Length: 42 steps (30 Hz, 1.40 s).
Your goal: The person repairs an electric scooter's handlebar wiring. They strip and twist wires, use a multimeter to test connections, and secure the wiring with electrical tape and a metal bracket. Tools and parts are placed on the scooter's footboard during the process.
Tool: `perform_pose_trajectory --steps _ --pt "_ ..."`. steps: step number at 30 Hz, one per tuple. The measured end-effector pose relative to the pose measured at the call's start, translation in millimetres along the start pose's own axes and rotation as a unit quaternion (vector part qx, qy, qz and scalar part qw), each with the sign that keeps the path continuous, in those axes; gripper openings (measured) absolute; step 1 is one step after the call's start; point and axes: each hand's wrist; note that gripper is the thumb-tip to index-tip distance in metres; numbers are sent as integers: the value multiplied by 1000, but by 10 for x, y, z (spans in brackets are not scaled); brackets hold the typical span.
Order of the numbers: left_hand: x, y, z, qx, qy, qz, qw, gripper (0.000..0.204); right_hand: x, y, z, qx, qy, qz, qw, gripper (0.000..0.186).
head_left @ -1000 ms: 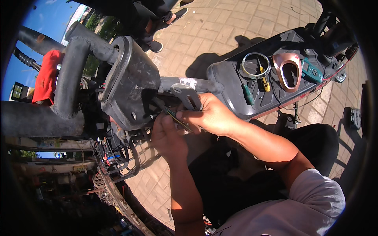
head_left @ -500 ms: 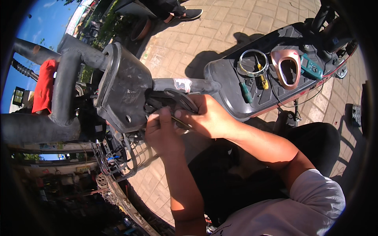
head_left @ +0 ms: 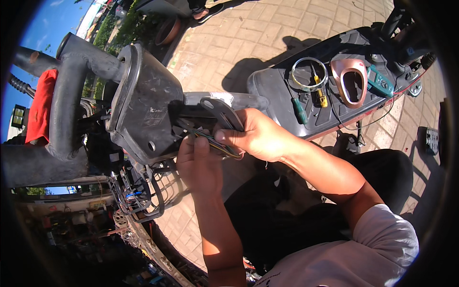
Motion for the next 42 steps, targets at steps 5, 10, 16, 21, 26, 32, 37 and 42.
perform_pose_trajectory --steps 5,10,16,21,26,32,37,42 --pt "63 67 -21 -45 28 14 999 30 34 -11 -75 18 27 34 999 14" --pt "45 49 34 -5 19 -6 1000 31 2 49 -23 -32 -6 -9 999 13" --pt "70 30 45 -85 32 -29 995 31 23 54 20 -63 -27 22 997 15" --pt "102 33 11 -149 42 -49 987 32 58 -81 -63 17 0 24 1000 11" --pt "96 107 -25 -137 46 -6 989 33 -60 14 127 -72 -65 3 995 19" --pt "133 133 -1 -140 85 41 986 35 108 -172 277 71 26 79 994 14" --pt "106 111 59 -85 24 25 996 37 482 6 696 355 -66 140 922 35" --pt "80 127 -76 -18 32 30 999 35 448 281 562 356 -45 212 909 23"
Point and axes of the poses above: each hand's wrist, its own x-axis away from the middle knuckle, its own z-axis out of the back of the hand, y = z × x, and after that the axes turned 1 degree about z, right-handed
